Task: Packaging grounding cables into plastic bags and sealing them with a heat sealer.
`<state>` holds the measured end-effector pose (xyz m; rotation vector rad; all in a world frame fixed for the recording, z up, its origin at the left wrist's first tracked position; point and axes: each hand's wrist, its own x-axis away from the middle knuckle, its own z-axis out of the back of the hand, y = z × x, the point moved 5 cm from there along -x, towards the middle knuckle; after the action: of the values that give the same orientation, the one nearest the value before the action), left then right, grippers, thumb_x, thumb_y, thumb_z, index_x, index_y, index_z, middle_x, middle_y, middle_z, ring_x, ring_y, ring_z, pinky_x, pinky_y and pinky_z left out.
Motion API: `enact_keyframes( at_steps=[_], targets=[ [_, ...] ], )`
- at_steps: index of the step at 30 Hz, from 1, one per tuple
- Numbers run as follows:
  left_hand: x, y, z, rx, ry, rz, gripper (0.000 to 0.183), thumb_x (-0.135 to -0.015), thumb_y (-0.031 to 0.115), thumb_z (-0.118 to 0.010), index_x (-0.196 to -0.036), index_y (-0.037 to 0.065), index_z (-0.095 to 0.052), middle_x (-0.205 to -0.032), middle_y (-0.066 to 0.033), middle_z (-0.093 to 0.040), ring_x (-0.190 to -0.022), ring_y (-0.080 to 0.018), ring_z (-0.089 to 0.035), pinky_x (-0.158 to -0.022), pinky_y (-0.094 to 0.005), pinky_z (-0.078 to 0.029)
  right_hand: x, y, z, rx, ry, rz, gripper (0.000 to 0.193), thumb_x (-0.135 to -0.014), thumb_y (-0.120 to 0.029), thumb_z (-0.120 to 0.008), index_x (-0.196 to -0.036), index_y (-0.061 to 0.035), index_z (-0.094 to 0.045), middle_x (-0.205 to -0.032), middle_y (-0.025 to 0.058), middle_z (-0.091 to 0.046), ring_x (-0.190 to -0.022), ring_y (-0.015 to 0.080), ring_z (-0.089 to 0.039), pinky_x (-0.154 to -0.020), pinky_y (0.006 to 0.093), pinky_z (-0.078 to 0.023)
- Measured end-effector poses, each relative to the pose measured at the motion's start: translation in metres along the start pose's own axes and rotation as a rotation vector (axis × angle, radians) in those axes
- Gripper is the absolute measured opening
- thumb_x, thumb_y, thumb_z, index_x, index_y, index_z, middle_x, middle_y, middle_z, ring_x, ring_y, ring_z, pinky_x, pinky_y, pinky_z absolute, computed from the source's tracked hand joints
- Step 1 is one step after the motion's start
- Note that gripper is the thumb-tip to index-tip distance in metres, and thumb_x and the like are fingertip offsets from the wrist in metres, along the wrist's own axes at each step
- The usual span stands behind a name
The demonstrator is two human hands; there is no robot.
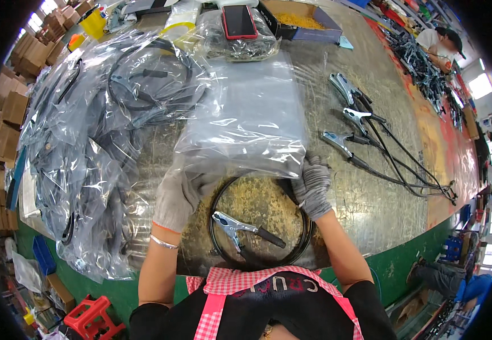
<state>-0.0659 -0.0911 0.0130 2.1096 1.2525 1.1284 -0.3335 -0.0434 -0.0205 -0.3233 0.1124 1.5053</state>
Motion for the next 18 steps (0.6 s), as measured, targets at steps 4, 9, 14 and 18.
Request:
enact_keyframes(
  at_steps=[4,9,14,18],
  targets=[
    [0.016,-0.010,-0.005,0.155,0.002,-0.022,0.041,-0.098,0.029,-0.046,-0.129,0.003,-0.048,-0.110,-0.0166,-0.063,-0.099,-0.0329,-0.063,-0.085,-0.0387,-0.052,0.023,-0.002,-0.022,-0.834,-0.173,-0.150,0.035,-0.090,-0.030,-0.050,-0.114,-0.0071,-0.061,-0.106,0.0134,-0.063,-0.101,0.0276,-0.055,-0.087,0.0392,-0.044],
    [0.064,-0.017,0.012,-1.440,-0.140,-0.432,0.040,-0.087,0.003,-0.058,-0.126,-0.002,-0.050,-0.114,-0.0148,-0.063,-0.106,-0.0270,-0.060,-0.091,-0.0393,-0.048,0.044,-0.014,0.017,-1.515,-0.582,-0.518,0.039,-0.097,-0.036,-0.047,-0.104,-0.0008,-0.062,-0.093,0.0105,-0.068,-0.083,0.0181,-0.066,-0.069,0.0282,-0.054],
    [0.071,-0.028,0.001,-0.894,-0.050,-0.247,0.039,-0.082,-0.001,-0.060,-0.120,0.000,-0.056,-0.109,-0.0162,-0.064,-0.100,-0.0314,-0.062,-0.087,-0.0357,-0.048,0.060,-0.014,0.006,-1.745,-0.604,-1.036,0.045,-0.094,-0.046,-0.047,-0.107,-0.0045,-0.060,-0.084,0.0125,-0.068,-0.053,0.0213,-0.064,-0.043,0.0267,-0.052],
    [0.076,-0.027,-0.024,-0.963,-0.192,-0.242,0.048,-0.083,-0.004,-0.050,-0.131,0.001,-0.046,-0.101,-0.0214,-0.062,-0.095,-0.0352,-0.061,-0.084,-0.0386,-0.048,0.067,-0.011,0.016,-1.604,-0.567,-1.224,0.046,-0.094,-0.049,-0.047,-0.110,-0.0068,-0.058,-0.079,0.0123,-0.067,-0.054,0.0218,-0.064,-0.042,0.0288,-0.049]
  ],
)
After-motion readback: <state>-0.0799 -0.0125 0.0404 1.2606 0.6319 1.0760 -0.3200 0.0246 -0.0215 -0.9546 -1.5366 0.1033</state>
